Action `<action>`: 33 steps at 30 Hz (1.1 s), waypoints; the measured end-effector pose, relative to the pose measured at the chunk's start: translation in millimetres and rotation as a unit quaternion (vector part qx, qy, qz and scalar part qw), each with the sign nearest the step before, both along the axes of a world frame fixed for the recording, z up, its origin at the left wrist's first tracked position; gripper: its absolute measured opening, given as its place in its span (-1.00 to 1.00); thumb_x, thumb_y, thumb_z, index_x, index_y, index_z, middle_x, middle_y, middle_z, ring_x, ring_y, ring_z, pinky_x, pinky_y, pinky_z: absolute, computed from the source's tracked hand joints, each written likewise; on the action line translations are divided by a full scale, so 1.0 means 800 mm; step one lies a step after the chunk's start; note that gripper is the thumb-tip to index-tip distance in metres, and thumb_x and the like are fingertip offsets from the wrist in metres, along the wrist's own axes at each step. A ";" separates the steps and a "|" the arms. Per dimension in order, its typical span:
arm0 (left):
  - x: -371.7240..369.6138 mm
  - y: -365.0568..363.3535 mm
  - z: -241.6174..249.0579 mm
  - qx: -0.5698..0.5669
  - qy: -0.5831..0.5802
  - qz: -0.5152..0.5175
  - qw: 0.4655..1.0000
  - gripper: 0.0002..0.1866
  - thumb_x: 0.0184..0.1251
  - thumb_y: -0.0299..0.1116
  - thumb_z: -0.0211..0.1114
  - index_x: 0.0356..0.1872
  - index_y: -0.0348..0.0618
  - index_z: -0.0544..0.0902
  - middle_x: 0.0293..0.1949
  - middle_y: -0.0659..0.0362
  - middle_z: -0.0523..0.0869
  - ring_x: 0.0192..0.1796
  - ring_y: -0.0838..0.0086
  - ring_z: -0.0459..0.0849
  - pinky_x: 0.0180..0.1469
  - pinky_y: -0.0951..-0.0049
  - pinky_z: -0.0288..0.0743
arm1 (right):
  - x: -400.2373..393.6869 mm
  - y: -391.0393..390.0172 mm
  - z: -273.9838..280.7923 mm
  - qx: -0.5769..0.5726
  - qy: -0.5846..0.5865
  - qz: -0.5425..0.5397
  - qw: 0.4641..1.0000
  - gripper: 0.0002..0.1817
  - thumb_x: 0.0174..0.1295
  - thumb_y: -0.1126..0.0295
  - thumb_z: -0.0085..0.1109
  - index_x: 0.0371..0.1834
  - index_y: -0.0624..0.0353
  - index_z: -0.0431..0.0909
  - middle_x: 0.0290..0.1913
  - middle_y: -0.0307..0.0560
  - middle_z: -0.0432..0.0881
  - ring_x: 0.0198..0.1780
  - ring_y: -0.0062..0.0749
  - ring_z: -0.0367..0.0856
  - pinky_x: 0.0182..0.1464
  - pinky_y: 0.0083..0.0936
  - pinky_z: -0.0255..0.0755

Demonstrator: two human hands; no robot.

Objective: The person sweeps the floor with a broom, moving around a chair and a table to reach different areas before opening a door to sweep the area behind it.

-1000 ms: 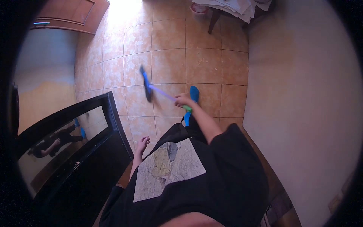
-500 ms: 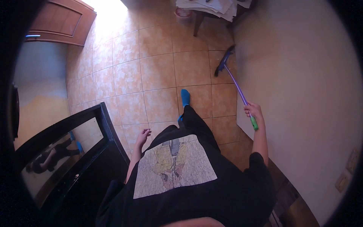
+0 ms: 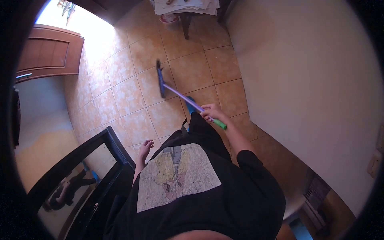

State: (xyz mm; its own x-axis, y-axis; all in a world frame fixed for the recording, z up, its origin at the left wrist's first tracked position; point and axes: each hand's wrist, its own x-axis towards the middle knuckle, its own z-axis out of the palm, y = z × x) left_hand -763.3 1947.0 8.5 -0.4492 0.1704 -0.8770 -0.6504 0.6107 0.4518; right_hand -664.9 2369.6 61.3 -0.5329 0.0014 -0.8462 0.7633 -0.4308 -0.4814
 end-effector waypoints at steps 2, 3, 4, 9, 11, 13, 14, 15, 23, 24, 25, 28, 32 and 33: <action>-0.005 0.000 0.002 -0.007 0.006 0.001 1.000 -0.72 0.16 -0.32 0.00 -0.17 -0.29 0.41 -0.28 0.06 0.52 -0.20 0.43 0.49 -0.17 0.51 0.36 | 0.019 0.040 -0.029 0.041 -0.020 0.004 0.999 -0.55 -0.12 0.54 0.12 -0.06 0.27 0.33 -0.60 -0.16 0.44 -0.73 -0.69 0.30 -0.79 -0.77 0.13; -0.005 -0.007 -0.001 0.002 0.014 0.020 1.000 -0.72 0.16 -0.33 0.00 -0.17 -0.30 0.41 -0.28 0.06 0.53 -0.21 0.43 0.49 -0.18 0.51 0.37 | 0.032 0.067 -0.034 0.066 -0.039 -0.009 0.997 -0.56 -0.13 0.55 0.12 -0.07 0.28 0.34 -0.61 -0.16 0.44 -0.73 -0.68 0.30 -0.79 -0.76 0.13; -0.003 -0.014 -0.003 0.011 0.021 0.039 0.999 -0.72 0.16 -0.33 0.00 -0.16 -0.30 0.41 -0.28 0.05 0.53 -0.21 0.42 0.49 -0.19 0.51 0.38 | 0.047 0.094 -0.035 0.091 -0.059 -0.021 0.994 -0.57 -0.13 0.56 0.12 -0.09 0.29 0.35 -0.61 -0.15 0.44 -0.73 -0.67 0.30 -0.79 -0.75 0.14; 0.007 -0.039 -0.029 -0.009 0.008 0.020 1.000 -0.73 0.16 -0.35 0.00 -0.18 -0.31 0.41 -0.28 0.07 0.52 -0.21 0.43 0.50 -0.23 0.51 0.40 | 0.100 0.195 0.004 0.168 -0.087 -0.090 0.978 -0.64 -0.13 0.59 0.08 -0.17 0.34 0.40 -0.62 -0.15 0.43 -0.75 -0.68 0.29 -0.79 -0.75 0.14; 0.012 -0.056 -0.059 0.036 -0.017 0.039 0.998 -0.74 0.16 -0.35 0.01 -0.20 -0.31 0.41 -0.29 0.08 0.51 -0.22 0.44 0.50 -0.23 0.52 0.39 | 0.106 0.201 0.043 0.216 -0.107 -0.076 0.967 -0.65 -0.12 0.60 0.03 -0.16 0.35 0.39 -0.68 -0.19 0.40 -0.77 -0.67 0.28 -0.80 -0.73 0.13; 0.009 -0.047 -0.053 0.039 -0.022 0.045 0.998 -0.75 0.16 -0.35 0.01 -0.21 -0.30 0.42 -0.29 0.10 0.51 -0.23 0.44 0.50 -0.23 0.52 0.38 | 0.126 0.193 0.075 0.246 -0.091 -0.055 0.963 -0.64 -0.12 0.61 0.01 -0.15 0.35 0.39 -0.71 -0.20 0.38 -0.78 -0.66 0.27 -0.81 -0.72 0.12; 0.005 -0.034 -0.040 0.022 -0.023 0.029 0.999 -0.76 0.16 -0.34 0.01 -0.21 -0.28 0.42 -0.30 0.10 0.52 -0.23 0.46 0.49 -0.23 0.52 0.38 | 0.133 0.183 0.092 0.273 -0.077 -0.032 0.959 -0.64 -0.12 0.62 -0.02 -0.15 0.36 0.39 -0.75 -0.22 0.36 -0.80 -0.65 0.26 -0.81 -0.71 0.11; 0.001 -0.017 -0.028 0.003 -0.024 0.018 1.000 -0.76 0.16 -0.33 0.02 -0.21 -0.27 0.42 -0.30 0.11 0.52 -0.23 0.47 0.49 -0.23 0.53 0.37 | 0.133 0.178 0.131 0.279 -0.059 -0.011 0.958 -0.63 -0.12 0.61 -0.01 -0.14 0.36 0.38 -0.79 -0.24 0.32 -0.83 -0.63 0.24 -0.82 -0.70 0.10; -0.031 0.031 -0.032 0.024 0.088 -0.061 0.994 -0.71 0.08 -0.27 0.07 -0.23 -0.24 0.47 -0.38 0.14 0.56 -0.37 0.52 0.49 -0.29 0.54 0.38 | 0.137 0.141 0.158 0.212 -0.138 0.025 0.967 -0.59 -0.21 0.63 0.06 -0.16 0.31 0.40 -0.66 -0.11 0.44 -0.76 -0.62 0.33 -0.80 -0.71 0.19; -0.038 0.035 -0.032 0.025 0.098 -0.047 0.994 -0.71 0.08 -0.27 0.07 -0.23 -0.24 0.47 -0.38 0.14 0.56 -0.37 0.52 0.49 -0.29 0.54 0.38 | 0.132 0.140 0.128 0.231 -0.131 0.038 0.963 -0.62 -0.22 0.64 0.05 -0.20 0.33 0.41 -0.67 -0.10 0.44 -0.76 -0.61 0.34 -0.81 -0.69 0.19; -0.042 0.039 -0.034 0.030 0.106 -0.043 0.993 -0.71 0.08 -0.27 0.07 -0.23 -0.24 0.47 -0.38 0.14 0.56 -0.36 0.51 0.49 -0.28 0.54 0.38 | 0.127 0.143 0.096 0.248 -0.127 0.050 0.959 -0.65 -0.23 0.65 0.04 -0.25 0.34 0.42 -0.67 -0.09 0.45 -0.77 -0.59 0.34 -0.81 -0.67 0.20; -0.043 0.039 -0.024 0.040 0.124 -0.007 0.991 -0.71 0.08 -0.26 0.07 -0.23 -0.25 0.47 -0.37 0.13 0.56 -0.35 0.51 0.49 -0.26 0.53 0.38 | 0.095 0.147 0.068 0.318 -0.124 0.065 0.938 -0.83 -0.24 0.65 -0.02 -0.48 0.40 0.44 -0.73 -0.09 0.43 -0.78 -0.50 0.37 -0.78 -0.60 0.24; -0.022 0.008 -0.018 0.037 0.116 0.078 0.989 -0.74 0.11 -0.32 0.04 -0.23 -0.28 0.45 -0.36 0.11 0.56 -0.31 0.48 0.50 -0.24 0.52 0.38 | 0.046 0.138 0.132 0.436 -0.140 0.226 0.860 -0.94 -0.26 0.65 -0.05 -0.64 0.41 0.41 -0.78 -0.04 0.41 -0.77 -0.39 0.42 -0.75 -0.53 0.30; -0.007 -0.006 -0.028 0.028 0.098 0.100 0.990 -0.75 0.12 -0.35 0.04 -0.22 -0.30 0.44 -0.35 0.09 0.54 -0.28 0.45 0.51 -0.23 0.51 0.39 | 0.017 0.127 0.177 0.444 -0.158 0.279 0.836 -0.94 -0.27 0.63 -0.02 -0.64 0.38 0.41 -0.79 -0.05 0.40 -0.78 -0.42 0.41 -0.75 -0.54 0.30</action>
State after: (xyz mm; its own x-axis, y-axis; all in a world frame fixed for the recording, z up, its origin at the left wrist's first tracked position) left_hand -769.3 1941.8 -13.6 -0.6389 0.1063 -0.7619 -0.6525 0.4497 0.6099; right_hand -651.5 2471.1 203.2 -0.4099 0.5305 -0.7420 0.8758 0.4563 -0.1576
